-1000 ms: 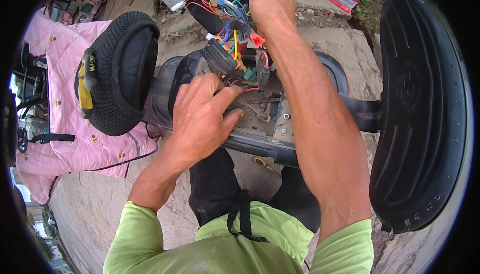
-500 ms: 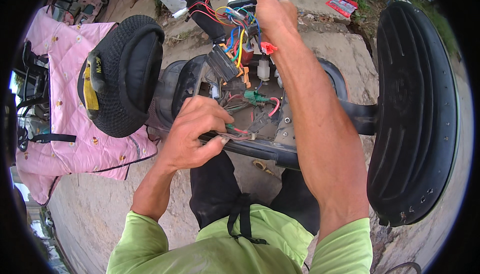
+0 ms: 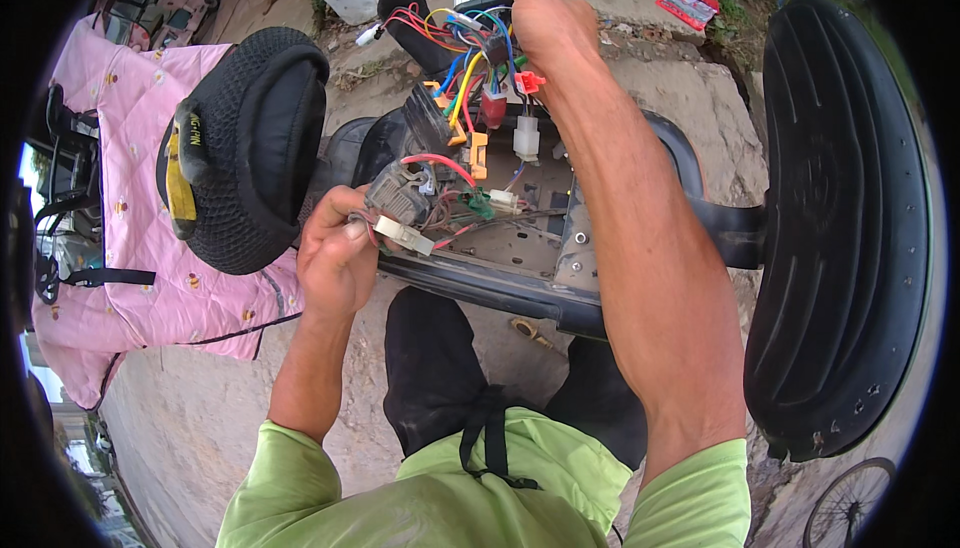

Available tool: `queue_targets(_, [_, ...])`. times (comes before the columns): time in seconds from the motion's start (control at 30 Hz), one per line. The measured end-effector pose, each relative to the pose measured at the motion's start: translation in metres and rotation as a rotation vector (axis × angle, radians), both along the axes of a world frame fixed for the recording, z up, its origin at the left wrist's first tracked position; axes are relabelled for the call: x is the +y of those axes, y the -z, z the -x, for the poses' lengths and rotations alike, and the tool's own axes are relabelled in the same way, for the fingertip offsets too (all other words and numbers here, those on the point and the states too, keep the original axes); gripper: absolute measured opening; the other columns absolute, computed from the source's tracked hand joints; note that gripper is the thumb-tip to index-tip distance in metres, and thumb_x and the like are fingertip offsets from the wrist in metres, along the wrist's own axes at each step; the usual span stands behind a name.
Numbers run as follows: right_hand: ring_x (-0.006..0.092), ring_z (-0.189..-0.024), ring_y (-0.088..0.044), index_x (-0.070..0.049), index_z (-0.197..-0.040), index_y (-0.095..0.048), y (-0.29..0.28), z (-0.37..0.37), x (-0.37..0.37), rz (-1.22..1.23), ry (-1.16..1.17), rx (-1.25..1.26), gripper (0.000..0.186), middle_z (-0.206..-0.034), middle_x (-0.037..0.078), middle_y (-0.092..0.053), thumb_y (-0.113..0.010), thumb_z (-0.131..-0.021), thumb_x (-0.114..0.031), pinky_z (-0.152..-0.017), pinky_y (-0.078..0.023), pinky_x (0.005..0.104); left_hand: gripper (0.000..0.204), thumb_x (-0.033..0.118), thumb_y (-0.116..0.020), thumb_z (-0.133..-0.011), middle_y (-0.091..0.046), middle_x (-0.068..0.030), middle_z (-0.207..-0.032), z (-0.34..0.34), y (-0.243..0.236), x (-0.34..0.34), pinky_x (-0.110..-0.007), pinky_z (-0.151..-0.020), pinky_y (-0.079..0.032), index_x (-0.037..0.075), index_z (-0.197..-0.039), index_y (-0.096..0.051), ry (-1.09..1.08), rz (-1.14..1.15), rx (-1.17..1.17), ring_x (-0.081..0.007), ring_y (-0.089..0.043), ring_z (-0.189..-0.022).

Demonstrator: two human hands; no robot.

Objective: The person works on the wiring under the seat of a pink electric scooter, manipulating wires and connectors with both hands. They use pliers and scissors to adjust and cut wires, then move around the scooter to access different parts of the wiring harness.

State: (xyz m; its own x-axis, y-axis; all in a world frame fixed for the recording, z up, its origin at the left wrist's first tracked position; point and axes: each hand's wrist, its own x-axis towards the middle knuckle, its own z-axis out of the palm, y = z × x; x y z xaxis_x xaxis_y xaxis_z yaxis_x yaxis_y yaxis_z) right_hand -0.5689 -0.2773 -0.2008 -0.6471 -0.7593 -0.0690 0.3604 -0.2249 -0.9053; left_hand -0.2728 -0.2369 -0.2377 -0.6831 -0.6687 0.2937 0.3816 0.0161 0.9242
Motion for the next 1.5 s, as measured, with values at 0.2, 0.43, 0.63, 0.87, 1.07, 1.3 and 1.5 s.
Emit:
queue_targets(0.2, [0.0164, -0.07, -0.065, 0.014, -0.101, -0.067, -0.004, -0.002, 0.001, 0.026, 0.018, -0.017, 0.046, -0.086, 0.012, -0.069, -0.077, -0.082, -0.026, -0.062, -0.052, 0.0355, 0.019, 0.011, -0.054, -0.088, -0.063, -0.0149, -0.094, -0.002, -0.004, -0.004, -0.036, -0.082, -0.048, -0.001, -0.102, -0.058, 0.081, -0.12, 0.057, -0.0209, -0.06, -0.086])
queue_targets(0.43, [0.0167, -0.071, -0.066, 0.014, -0.103, -0.067, -0.004, 0.001, 0.001, -0.004, 0.016, -0.002, 0.048, -0.089, 0.013, -0.07, -0.077, -0.082, -0.028, -0.064, -0.053, 0.0358, 0.019, 0.012, -0.057, -0.088, -0.063, -0.0153, -0.096, -0.007, -0.001, -0.009, -0.036, -0.087, -0.047, 0.0, -0.102, -0.058, 0.174, -0.054, 0.097, -0.0219, -0.058, -0.093])
queue_targets(0.63, [0.0154, -0.069, -0.065, 0.012, -0.099, -0.069, -0.001, 0.003, -0.003, -0.012, 0.013, 0.003, 0.046, -0.084, 0.011, -0.069, -0.078, -0.081, -0.029, -0.063, -0.051, 0.0333, 0.019, 0.011, -0.058, -0.089, -0.062, -0.0146, -0.096, -0.009, -0.001, -0.008, -0.036, -0.087, -0.047, 0.0, -0.103, -0.058, 0.162, -0.057, 0.086, -0.0217, -0.058, -0.095])
queue_targets(0.87, [0.0177, -0.07, -0.068, 0.012, -0.104, -0.067, -0.003, 0.005, 0.0, 0.042, -0.029, -0.054, 0.045, -0.088, 0.013, -0.071, -0.075, -0.087, -0.029, -0.063, -0.053, 0.0347, 0.02, 0.018, -0.068, -0.082, -0.066, -0.0129, -0.097, -0.004, -0.013, 0.013, -0.05, -0.095, -0.048, 0.002, -0.094, -0.065, 0.17, 0.76, -0.162, -0.0325, -0.063, -0.092])
queue_targets(1.07, [0.0219, -0.062, -0.072, 0.004, -0.11, -0.066, -0.015, -0.003, 0.011, 0.089, -0.198, -0.073, 0.042, -0.085, 0.014, -0.074, -0.06, -0.098, -0.036, -0.054, -0.063, 0.0372, 0.028, 0.028, -0.073, -0.086, -0.069, -0.012, -0.099, -0.009, -0.014, 0.028, -0.056, -0.1, -0.047, 0.002, -0.096, -0.067, 0.096, 0.899, -0.188, -0.0338, -0.065, -0.093])
queue_targets(1.3, [0.0216, -0.068, -0.074, 0.005, -0.113, -0.065, -0.012, 0.0, 0.009, 0.13, -0.24, -0.004, 0.043, -0.089, 0.015, -0.075, -0.056, -0.101, -0.036, -0.057, -0.064, 0.0349, 0.019, 0.007, -0.073, -0.088, -0.066, -0.0109, -0.095, 0.01, -0.027, 0.024, -0.034, -0.077, -0.052, -0.001, -0.106, -0.071, -0.112, 0.689, -0.422, -0.022, -0.066, -0.086])
queue_targets(1.5, [0.0239, -0.075, -0.075, 0.008, -0.117, -0.062, -0.013, 0.003, 0.011, 0.192, -0.245, 0.021, 0.044, -0.095, 0.018, -0.074, -0.054, -0.102, -0.032, -0.068, -0.066, 0.0378, 0.034, 0.006, -0.077, -0.082, -0.063, -0.0127, -0.091, 0.041, -0.051, 0.023, -0.039, -0.071, -0.053, 0.004, -0.116, -0.071, -0.103, 0.801, -0.753, -0.0277, -0.067, -0.077])
